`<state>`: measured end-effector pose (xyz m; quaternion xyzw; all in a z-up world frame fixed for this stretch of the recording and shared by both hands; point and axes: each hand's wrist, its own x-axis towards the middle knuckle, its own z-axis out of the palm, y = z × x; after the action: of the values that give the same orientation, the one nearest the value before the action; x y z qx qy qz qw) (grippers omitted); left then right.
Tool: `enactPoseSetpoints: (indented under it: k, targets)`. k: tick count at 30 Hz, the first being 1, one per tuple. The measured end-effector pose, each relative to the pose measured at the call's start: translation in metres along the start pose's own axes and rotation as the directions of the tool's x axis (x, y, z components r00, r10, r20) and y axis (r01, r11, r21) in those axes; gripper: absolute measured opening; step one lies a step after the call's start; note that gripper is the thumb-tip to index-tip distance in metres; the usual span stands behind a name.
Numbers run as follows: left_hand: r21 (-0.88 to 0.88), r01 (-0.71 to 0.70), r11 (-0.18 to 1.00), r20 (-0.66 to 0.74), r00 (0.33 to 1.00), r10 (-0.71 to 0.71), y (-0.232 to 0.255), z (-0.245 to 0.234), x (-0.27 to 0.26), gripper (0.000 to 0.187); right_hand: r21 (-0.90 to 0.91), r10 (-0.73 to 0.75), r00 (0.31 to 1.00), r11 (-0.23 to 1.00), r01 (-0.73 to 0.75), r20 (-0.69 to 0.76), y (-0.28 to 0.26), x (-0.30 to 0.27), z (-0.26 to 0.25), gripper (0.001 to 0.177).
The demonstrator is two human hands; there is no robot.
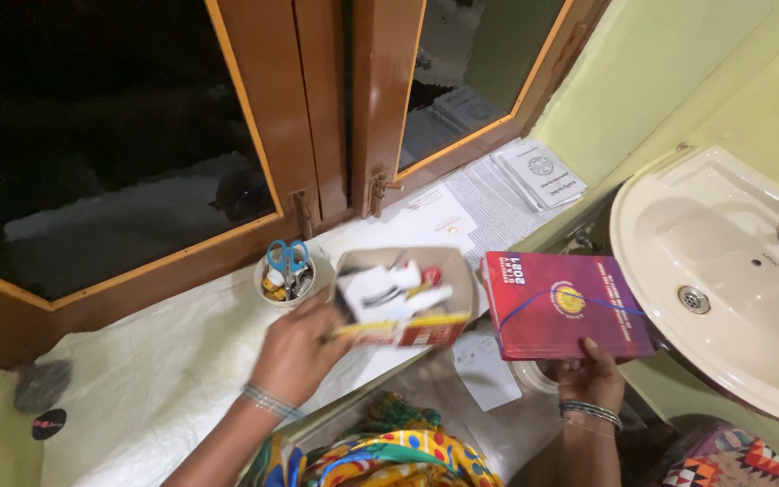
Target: The person organizes various small items from a bed onto a window sill. They pick up items such as a passport, a box, a small cup, and several papers, placing them into a cardboard box on the sill. The person also handles a pair of scissors and a small bottle, arranging them within the box.
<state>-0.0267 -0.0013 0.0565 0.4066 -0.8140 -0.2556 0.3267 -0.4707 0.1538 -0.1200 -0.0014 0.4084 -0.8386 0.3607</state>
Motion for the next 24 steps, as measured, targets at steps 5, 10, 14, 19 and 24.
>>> enactPoseSetpoints:
  k: [5, 10, 14, 19, 24]
  targets:
    - [-0.064, 0.28, 0.958, 0.153, 0.951, -0.268, 0.0, -0.05, -0.049, 0.023, -0.062, 0.088, 0.996, 0.994, -0.087, 0.022, 0.015, 0.016, 0.015, 0.013]
    - [-0.185, 0.196, 0.963, 0.074, 0.98, -0.185, -0.016, -0.057, -0.072, 0.021, -0.193, 0.151, 0.987, 0.972, -0.137, 0.061, 0.043, 0.009, 0.075, 0.014]
    - [-0.145, 0.437, 0.888, 0.081, 0.899, -0.43, -0.011, -0.062, -0.077, 0.024, -0.331, 0.258, 0.946, 0.926, -0.183, 0.198, 0.071, -0.001, 0.128, 0.014]
    - [-0.148, 0.455, 0.878, -0.014, 0.887, -0.462, -0.004, -0.065, -0.076, 0.026, -0.499, 0.347, 0.916, 0.841, -0.209, 0.201, 0.103, -0.005, 0.178, 0.018]
    - [-0.169, 0.399, 0.901, -0.089, 0.904, -0.417, 0.0, -0.062, -0.07, 0.021, -0.594, 0.448, 0.868, 0.765, -0.249, 0.212, 0.116, -0.001, 0.193, 0.021]
